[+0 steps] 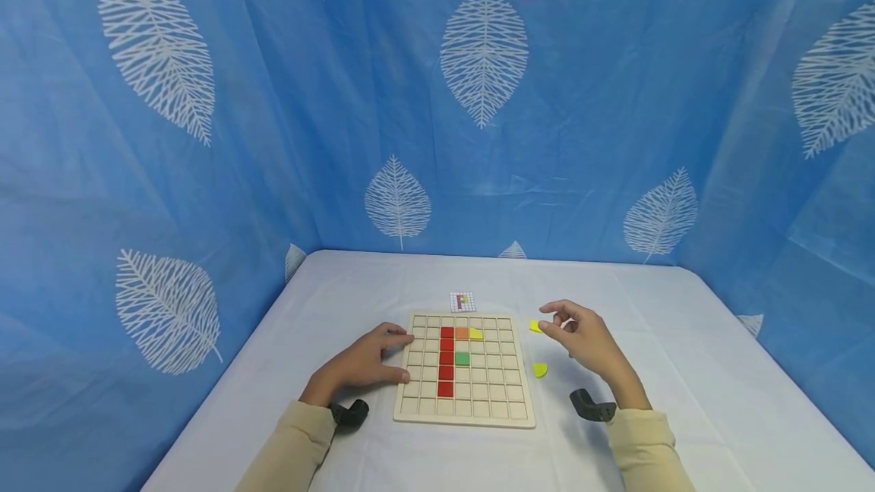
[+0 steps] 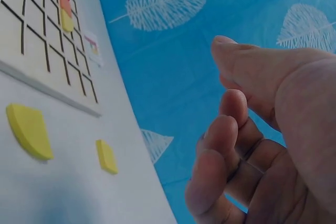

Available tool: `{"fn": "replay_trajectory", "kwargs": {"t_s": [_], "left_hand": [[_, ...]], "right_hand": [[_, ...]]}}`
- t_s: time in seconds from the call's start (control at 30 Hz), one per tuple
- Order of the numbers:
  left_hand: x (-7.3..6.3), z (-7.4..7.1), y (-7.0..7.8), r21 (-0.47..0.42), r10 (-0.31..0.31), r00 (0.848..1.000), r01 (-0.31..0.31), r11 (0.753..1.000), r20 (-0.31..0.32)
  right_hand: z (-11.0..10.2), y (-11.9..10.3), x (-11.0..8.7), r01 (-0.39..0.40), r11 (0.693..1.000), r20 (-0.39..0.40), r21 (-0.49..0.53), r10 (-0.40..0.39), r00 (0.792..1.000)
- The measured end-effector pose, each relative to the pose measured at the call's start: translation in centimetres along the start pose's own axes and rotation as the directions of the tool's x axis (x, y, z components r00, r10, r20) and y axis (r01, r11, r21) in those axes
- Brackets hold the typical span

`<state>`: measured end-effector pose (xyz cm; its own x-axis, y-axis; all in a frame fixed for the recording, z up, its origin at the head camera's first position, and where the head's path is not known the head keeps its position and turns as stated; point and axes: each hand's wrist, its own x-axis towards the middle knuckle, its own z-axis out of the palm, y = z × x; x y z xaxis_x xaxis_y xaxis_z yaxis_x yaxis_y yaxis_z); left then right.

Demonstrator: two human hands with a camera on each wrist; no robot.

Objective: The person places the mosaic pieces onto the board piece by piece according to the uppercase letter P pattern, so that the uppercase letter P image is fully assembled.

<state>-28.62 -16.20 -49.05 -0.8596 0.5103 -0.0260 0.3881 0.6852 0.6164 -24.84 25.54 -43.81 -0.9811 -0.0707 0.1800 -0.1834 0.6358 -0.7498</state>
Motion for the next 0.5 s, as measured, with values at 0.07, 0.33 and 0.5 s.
{"fn": "replay_trajectory", "kwargs": {"t_s": [0.07,0.33,0.5], "left_hand": [[0.0,0.0,0.0,-0.004,0.001,1.0,-0.001,1.0,-0.003],[-0.1,0.1,0.0,-0.018,-0.026,1.0,0.026,0.999,-0.001],[-0.1,0.1,0.0,-0.02,-0.024,1.0,0.024,1.0,-0.009]], "right_hand": [[0.1,0.4,0.0,-0.016,1.0,0.001,0.008,0.016,1.0],[0.4,1.4,0.1,-0.097,0.989,0.061,0.11,0.09,0.994],[0.8,2.4,0.3,-0.126,0.982,0.113,0.142,0.11,0.987]]}}
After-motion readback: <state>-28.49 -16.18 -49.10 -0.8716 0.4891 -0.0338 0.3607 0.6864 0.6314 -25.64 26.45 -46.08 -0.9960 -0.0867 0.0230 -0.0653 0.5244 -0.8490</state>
